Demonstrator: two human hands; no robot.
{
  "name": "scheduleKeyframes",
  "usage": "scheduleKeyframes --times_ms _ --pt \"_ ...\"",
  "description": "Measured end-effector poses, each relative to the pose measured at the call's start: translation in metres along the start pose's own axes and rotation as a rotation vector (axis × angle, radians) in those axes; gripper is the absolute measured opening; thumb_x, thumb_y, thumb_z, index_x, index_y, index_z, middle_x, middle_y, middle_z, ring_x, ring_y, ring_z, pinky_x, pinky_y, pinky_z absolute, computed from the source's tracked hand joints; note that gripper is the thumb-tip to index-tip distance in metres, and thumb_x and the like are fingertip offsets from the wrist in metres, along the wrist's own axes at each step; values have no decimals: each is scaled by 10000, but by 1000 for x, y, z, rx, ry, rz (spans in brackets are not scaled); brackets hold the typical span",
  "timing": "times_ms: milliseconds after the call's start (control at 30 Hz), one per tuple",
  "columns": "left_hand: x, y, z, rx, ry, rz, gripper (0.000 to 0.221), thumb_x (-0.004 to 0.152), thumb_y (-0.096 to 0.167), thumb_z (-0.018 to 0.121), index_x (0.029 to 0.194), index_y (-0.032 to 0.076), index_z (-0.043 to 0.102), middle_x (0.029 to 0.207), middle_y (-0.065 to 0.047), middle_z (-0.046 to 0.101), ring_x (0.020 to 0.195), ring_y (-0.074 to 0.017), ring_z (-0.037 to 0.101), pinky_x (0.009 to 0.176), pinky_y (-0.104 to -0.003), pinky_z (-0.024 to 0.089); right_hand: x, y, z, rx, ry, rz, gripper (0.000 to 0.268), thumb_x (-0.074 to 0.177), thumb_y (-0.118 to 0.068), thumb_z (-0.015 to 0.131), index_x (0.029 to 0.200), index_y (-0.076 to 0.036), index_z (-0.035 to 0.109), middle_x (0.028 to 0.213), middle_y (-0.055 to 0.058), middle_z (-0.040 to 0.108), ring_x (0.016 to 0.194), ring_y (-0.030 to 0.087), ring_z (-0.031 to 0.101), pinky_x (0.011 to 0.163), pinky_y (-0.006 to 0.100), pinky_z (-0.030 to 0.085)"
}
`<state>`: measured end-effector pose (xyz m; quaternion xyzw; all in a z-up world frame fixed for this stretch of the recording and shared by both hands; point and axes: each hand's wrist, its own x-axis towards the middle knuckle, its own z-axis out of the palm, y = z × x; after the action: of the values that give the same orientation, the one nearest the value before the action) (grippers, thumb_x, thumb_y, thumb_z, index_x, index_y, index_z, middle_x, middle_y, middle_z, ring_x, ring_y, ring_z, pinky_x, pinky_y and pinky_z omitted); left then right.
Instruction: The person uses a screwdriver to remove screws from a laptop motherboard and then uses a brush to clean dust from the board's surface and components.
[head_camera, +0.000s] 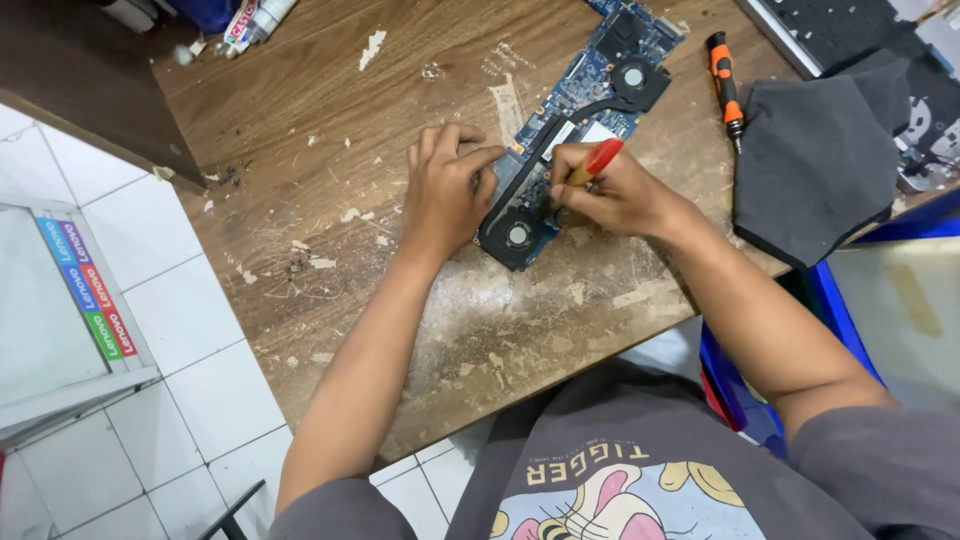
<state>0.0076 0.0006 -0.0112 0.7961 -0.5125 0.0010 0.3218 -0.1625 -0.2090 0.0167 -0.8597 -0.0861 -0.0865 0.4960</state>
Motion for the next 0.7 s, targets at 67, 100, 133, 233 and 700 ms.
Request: scheduleKeyframes --times_ms 67,100,133,233,700 --pt "-1 -2 0 -8 47 63 264 980 114 782 1232 153 848 1213 -74 711 1186 -312 561 1006 -489 454 -10 28 -1 -37 30 -34 175 1082 9 604 933 -81 583 832 31 581 697 126 524 645 195 421" --pt "-3 -3 3 -2 46 50 264 980 114 782 1232 153 848 1213 -74 711 1186 -312 561 1006 -489 454 -15 24 -4 -27 22 -36 175 1082 9 604 933 -81 583 832 31 581 697 126 524 645 195 421" --pt "-3 -5 5 -14 64 66 248 982 127 788 1221 156 850 1207 -70 714 1181 -307 565 1012 -494 453 -18 20 -10 -154 91 66 133 1107 -26 605 981 -62 587 912 71 582 774 175 540 726 278 457" --pt "-3 -5 4 -14 74 72 236 988 151 792 1217 161 848 1200 -59 710 1182 -309 567 1015 -499 456 -22 2 -16 -296 179 107 185 1162 -69 608 983 -27 588 926 109 558 805 220 515 752 369 429" --pt "-4 -6 3 -28 56 61 248 992 154 767 1228 176 839 1195 -56 694 1184 -305 559 1001 -482 459 -27 -27 31 -255 101 106 195 1143 -98 603 953 -57 624 836 100 629 718 206 621 662 329 510"
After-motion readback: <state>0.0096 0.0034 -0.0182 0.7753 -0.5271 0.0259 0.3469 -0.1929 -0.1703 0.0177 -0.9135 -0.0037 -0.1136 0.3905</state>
